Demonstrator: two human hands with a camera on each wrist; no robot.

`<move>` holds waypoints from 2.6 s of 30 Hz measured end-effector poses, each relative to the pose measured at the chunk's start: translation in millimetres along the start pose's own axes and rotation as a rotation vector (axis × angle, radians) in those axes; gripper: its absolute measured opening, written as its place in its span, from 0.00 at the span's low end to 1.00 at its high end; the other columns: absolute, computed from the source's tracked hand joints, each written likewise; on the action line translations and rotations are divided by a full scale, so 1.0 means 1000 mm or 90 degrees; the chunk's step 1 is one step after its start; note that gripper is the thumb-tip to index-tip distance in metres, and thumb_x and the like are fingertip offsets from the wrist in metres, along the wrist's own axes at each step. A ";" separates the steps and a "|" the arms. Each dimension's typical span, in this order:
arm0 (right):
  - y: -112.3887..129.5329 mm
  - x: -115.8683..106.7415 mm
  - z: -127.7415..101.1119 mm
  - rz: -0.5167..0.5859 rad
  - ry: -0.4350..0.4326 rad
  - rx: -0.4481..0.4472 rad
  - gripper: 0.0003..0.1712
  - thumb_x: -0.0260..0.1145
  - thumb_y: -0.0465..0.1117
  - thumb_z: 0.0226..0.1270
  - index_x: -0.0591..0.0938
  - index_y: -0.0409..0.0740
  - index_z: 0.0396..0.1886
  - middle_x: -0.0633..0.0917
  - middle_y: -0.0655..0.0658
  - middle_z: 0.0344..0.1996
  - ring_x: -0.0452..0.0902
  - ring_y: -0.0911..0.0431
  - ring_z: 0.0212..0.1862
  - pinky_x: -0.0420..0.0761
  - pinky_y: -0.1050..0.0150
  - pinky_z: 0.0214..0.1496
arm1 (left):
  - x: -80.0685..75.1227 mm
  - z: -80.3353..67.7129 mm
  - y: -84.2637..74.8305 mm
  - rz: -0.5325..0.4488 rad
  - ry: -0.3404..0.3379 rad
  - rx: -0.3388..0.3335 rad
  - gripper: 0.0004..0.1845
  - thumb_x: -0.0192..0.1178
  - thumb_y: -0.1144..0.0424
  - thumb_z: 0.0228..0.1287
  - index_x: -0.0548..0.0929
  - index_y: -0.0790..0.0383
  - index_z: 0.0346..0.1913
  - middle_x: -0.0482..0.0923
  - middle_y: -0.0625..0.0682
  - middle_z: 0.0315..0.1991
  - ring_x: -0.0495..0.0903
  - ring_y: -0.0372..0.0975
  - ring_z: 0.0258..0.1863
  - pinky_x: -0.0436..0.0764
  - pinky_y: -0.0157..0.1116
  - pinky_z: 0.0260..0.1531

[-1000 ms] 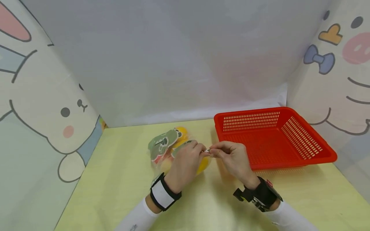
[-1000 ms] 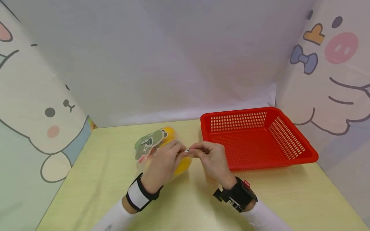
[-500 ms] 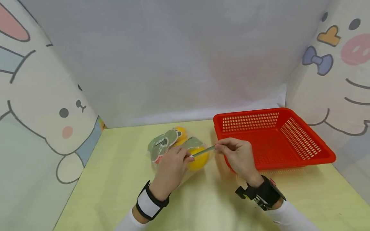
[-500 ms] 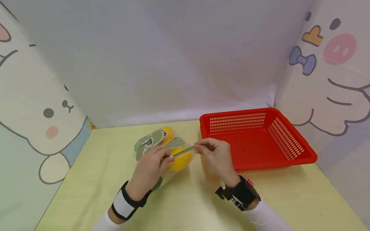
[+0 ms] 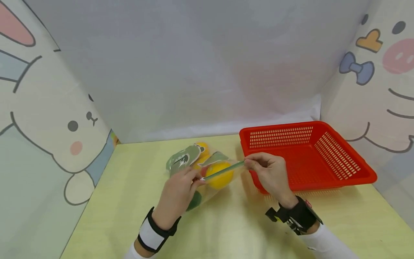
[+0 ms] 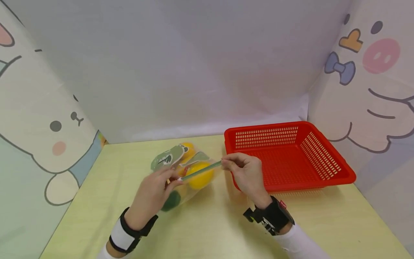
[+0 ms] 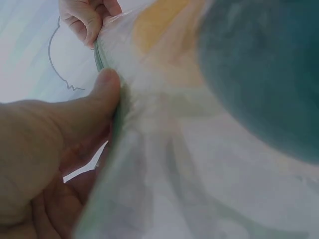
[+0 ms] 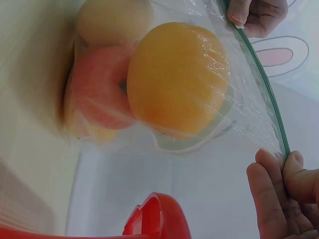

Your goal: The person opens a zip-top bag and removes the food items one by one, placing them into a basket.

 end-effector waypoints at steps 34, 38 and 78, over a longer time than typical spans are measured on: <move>-0.005 -0.010 0.009 -0.012 -0.051 0.018 0.08 0.70 0.27 0.70 0.89 0.25 0.45 0.85 0.76 0.31 0.86 0.74 0.30 0.87 0.76 0.42 | -0.044 -0.053 0.027 0.045 0.048 -0.113 0.11 0.79 0.57 0.54 0.85 0.50 0.31 0.79 0.39 0.28 0.68 0.25 0.23 0.70 0.25 0.23; -0.006 -0.010 0.010 -0.006 -0.052 0.022 0.08 0.70 0.27 0.70 0.89 0.25 0.44 0.86 0.76 0.31 0.86 0.74 0.30 0.87 0.75 0.42 | -0.049 -0.055 0.028 0.029 0.083 -0.149 0.09 0.79 0.58 0.56 0.85 0.50 0.30 0.79 0.39 0.28 0.67 0.25 0.22 0.70 0.26 0.23; -0.005 -0.004 0.007 -0.003 0.000 0.011 0.06 0.70 0.28 0.70 0.90 0.30 0.42 0.93 0.47 0.33 0.89 0.70 0.33 0.88 0.74 0.43 | 0.002 0.037 0.021 -0.352 0.041 -0.095 0.04 0.71 0.66 0.69 0.91 0.65 0.40 0.89 0.56 0.30 0.79 0.30 0.14 0.83 0.29 0.19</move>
Point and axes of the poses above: each hand's wrist, its own z-axis towards the middle knuckle, its own x-axis out of the palm, y = z × x, the point moved 2 cm from there along z, towards the middle knuckle
